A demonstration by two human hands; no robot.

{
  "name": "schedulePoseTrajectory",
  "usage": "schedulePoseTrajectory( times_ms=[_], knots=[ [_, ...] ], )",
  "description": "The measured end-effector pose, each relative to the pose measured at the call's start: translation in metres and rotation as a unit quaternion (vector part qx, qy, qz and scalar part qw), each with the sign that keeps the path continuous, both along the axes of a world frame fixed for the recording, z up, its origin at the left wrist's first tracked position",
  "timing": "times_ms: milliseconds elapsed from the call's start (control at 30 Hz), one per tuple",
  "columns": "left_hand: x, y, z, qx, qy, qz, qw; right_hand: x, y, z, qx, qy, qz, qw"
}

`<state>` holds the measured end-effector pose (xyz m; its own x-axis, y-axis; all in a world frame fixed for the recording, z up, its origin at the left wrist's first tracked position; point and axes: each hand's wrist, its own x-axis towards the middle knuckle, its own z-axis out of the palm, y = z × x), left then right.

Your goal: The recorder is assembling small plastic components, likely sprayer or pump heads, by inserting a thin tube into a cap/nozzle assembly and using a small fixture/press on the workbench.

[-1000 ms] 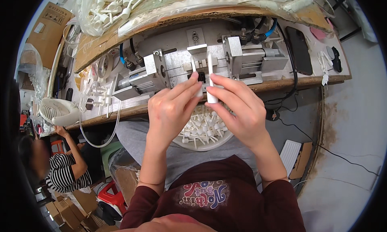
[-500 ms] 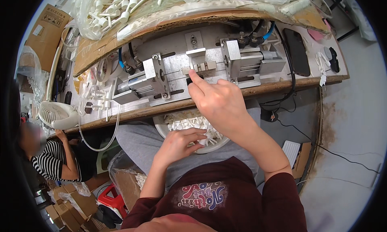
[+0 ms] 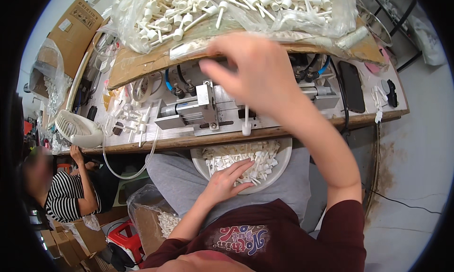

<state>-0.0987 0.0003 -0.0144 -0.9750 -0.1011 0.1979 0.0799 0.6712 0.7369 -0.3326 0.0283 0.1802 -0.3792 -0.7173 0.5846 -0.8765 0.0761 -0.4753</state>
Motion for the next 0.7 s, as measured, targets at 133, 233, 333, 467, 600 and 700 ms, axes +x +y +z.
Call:
schedulePoseTrajectory(
  times_ms=[133, 233, 333, 467, 600, 700],
  knots=[
    [0.006, 0.003, -0.028, -0.024, 0.014, 0.023, 0.999, -0.079, -0.088, 0.018, -0.05, 0.114, -0.028, 0.992],
    [0.007, 0.004, -0.038, -0.027, 0.04, 0.054, 0.997, -0.087, -0.16, 0.018, 0.003, 0.139, -0.125, 0.982],
    [0.001, 0.006, -0.035, 0.001, 0.062, 0.074, 0.995, -0.086, -0.204, 0.017, 0.143, 0.103, -0.153, 0.972],
    [-0.003, 0.007, -0.044, 0.004, 0.052, 0.065, 0.997, -0.09, -0.226, 0.009, 0.234, 0.063, -0.165, 0.956],
    [0.002, 0.005, -0.041, 0.014, 0.036, 0.067, 0.997, -0.095, -0.215, 0.009, 0.276, 0.101, -0.15, 0.944],
    [0.002, 0.007, -0.042, 0.032, 0.033, 0.071, 0.996, -0.108, -0.201, 0.009, 0.299, 0.158, -0.127, 0.933]
  ],
)
